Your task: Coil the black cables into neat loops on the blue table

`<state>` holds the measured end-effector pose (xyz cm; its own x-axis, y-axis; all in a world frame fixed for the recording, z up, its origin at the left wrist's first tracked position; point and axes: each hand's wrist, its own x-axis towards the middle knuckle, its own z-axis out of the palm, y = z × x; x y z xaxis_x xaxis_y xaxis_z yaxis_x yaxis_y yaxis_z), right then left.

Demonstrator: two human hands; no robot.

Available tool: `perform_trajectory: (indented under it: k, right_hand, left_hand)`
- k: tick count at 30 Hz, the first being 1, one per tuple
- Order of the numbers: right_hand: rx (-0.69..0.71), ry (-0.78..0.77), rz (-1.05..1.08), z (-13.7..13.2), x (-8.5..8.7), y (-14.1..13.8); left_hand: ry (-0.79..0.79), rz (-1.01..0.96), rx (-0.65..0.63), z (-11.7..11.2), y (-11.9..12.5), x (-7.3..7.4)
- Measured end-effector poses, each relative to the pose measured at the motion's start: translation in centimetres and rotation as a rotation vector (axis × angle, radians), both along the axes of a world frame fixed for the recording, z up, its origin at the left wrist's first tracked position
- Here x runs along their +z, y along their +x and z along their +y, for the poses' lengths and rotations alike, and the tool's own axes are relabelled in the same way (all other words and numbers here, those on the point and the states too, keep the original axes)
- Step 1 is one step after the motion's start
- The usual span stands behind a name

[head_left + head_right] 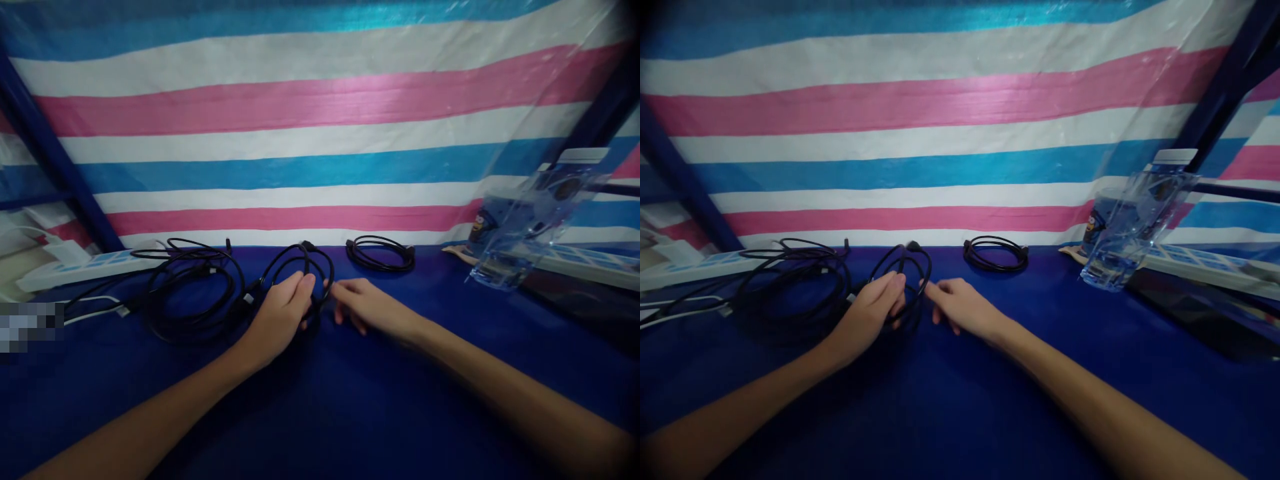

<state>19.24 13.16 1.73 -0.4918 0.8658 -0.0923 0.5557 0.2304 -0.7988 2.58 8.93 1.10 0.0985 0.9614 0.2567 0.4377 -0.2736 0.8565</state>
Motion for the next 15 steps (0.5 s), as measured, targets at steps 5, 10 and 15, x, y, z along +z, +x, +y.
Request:
perform_trajectory:
  k: [5, 10, 15]
  right_hand:
    - [-0.01, -0.074, 0.272, 0.2, -0.1, 0.3]
    - [-0.158, -0.026, 0.369, 0.9, 0.4, 1.3]
    - [-0.208, 0.068, 0.658, 1.1, 1.5, 2.5]
  left_hand:
    - [0.06, 0.16, -0.083, -0.6, 0.4, 0.1]
    - [0.19, 0.326, 0.158, 0.7, -1.3, 0.5]
    - [0.472, 0.36, 0.184, 1.3, -2.8, 1.4]
